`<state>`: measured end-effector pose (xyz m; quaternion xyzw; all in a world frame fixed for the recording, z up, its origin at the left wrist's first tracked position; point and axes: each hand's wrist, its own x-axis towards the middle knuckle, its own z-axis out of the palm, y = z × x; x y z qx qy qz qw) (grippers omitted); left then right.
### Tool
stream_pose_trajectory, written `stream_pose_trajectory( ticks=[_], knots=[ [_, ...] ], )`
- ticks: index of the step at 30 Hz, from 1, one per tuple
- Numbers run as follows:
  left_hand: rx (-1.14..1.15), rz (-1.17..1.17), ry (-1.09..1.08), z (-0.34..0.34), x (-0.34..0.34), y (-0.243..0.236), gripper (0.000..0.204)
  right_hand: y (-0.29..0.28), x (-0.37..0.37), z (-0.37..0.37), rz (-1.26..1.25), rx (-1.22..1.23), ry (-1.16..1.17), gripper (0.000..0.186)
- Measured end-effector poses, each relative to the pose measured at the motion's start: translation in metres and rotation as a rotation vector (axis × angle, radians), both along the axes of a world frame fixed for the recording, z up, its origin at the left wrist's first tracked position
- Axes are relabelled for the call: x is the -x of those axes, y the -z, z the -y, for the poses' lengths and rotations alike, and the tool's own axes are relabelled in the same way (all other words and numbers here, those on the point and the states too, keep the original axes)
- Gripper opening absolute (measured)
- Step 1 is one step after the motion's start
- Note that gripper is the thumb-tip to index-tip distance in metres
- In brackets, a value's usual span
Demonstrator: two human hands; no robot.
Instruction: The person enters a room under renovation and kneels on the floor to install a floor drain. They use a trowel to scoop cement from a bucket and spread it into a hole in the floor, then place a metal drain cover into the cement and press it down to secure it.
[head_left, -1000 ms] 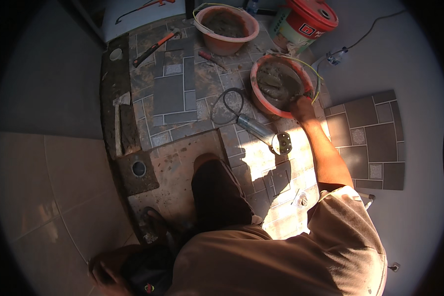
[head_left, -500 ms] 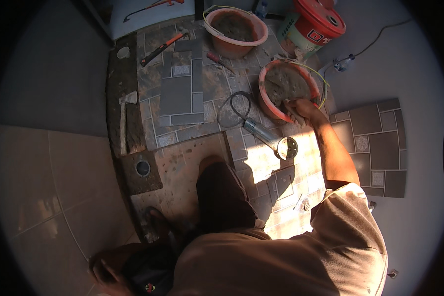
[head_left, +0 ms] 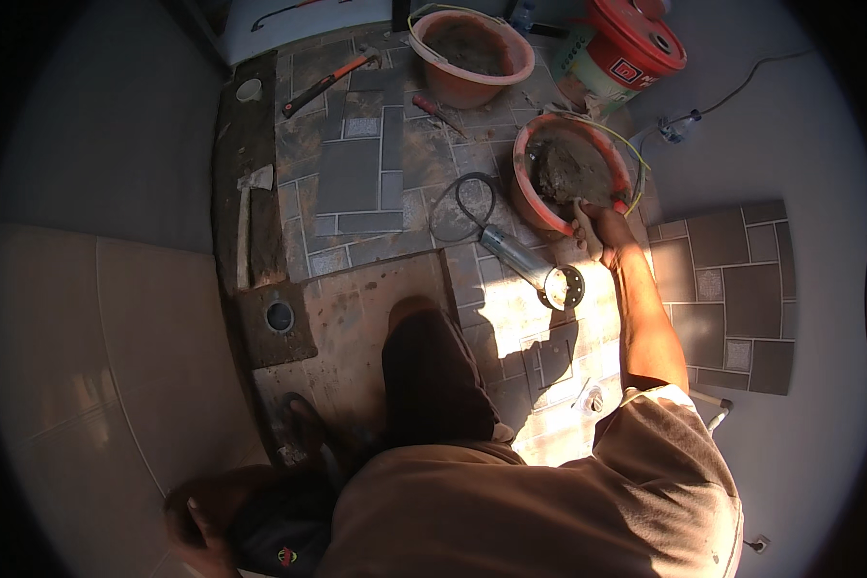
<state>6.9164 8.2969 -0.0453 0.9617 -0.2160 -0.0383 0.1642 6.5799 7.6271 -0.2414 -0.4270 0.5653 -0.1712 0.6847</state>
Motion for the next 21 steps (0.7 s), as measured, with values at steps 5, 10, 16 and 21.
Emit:
stream_pose_trajectory(
  ticks=[5, 10, 16, 21],
  knots=[
    [-0.090, -0.296, -0.185, -0.007, -0.009, -0.013, 0.039, -0.029, -0.003, -0.013, -0.262, 0.174, -0.071, 0.024],
    [-0.143, -0.207, -0.118, -0.015, -0.016, -0.021, 0.031, -0.072, -0.045, -0.075, -0.228, 0.105, -0.121, 0.031],
    [-0.024, -0.114, -0.103, -0.032, -0.014, -0.015, 0.026, -0.053, -0.113, -0.170, -0.077, -0.037, -0.505, 0.025],
    [-0.025, -0.116, -0.121, -0.043, -0.015, -0.012, 0.024, 0.019, -0.193, -0.258, 0.017, -0.231, -0.790, 0.026]
  ],
)
